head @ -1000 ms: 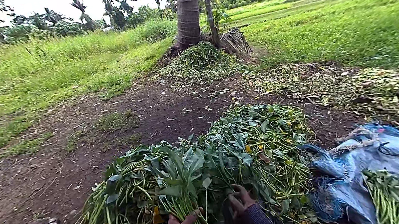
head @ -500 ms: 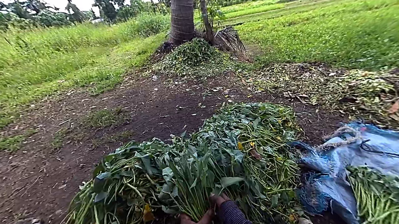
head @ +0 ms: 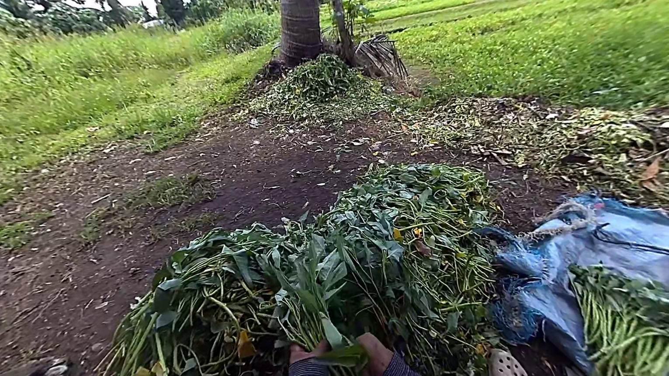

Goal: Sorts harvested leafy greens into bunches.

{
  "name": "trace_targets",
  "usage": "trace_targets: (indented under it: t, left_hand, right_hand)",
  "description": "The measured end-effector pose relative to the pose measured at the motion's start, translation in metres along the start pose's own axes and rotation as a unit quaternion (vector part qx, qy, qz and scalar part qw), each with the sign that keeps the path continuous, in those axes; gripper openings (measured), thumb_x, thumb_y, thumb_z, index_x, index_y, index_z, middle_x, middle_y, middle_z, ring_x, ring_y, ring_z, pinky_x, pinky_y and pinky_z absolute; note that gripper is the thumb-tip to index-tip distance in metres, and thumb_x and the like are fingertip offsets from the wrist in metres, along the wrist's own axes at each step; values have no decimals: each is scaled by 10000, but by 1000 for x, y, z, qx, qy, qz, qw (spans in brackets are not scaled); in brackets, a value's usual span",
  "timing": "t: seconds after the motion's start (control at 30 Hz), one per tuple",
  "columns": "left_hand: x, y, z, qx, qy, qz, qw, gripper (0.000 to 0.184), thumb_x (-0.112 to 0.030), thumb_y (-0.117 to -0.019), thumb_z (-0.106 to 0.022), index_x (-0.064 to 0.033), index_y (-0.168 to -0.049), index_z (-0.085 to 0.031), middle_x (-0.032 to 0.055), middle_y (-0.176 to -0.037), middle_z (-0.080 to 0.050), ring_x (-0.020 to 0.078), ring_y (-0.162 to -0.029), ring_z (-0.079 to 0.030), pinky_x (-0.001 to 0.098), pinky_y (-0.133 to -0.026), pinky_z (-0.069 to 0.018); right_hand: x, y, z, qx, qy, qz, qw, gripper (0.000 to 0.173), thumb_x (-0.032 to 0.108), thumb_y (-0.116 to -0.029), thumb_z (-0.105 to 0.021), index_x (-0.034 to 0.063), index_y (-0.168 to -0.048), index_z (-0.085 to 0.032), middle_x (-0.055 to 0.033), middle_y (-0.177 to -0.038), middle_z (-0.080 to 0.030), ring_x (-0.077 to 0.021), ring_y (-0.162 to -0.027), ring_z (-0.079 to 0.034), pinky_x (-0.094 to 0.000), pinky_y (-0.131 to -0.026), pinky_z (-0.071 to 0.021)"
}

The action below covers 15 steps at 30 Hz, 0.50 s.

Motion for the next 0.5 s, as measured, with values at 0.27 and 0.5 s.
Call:
trace_targets:
  t: [0.27,0.5]
  left_hand:
    - [19,20,-20,-2,-58,44,997,697,-77,-836,-839,91,-1402,-469,287,-1333,-599,361,-1273,-578,493,-1086,-439]
    - [20,-11,9,-58,105,11,993,845,-122,-811,-883,65,-1472,-389,289,-1359,-574,350,-1232,-597,498,-1046,-485]
  right_hand:
    - [-43,24,-4,207,110,-87,968,401,36,-1024,-554,-108,-1397,-521,-304,-1444,-527,-404,-1364,-519,-492,-1155,-389]
    - [-152,73,-13,187,49,-306,932,404,121,-1091,-445,-91,-1425,-523,-283,-1509,-491,-380,-1464,-415,-493,-1226,-276]
Point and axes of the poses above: each hand's wrist, its own y-axis away from the middle knuckle, its own z-axis out of the back of the hand, x = y × z, the point moved 10 cm from there along -y, towards the middle knuckle
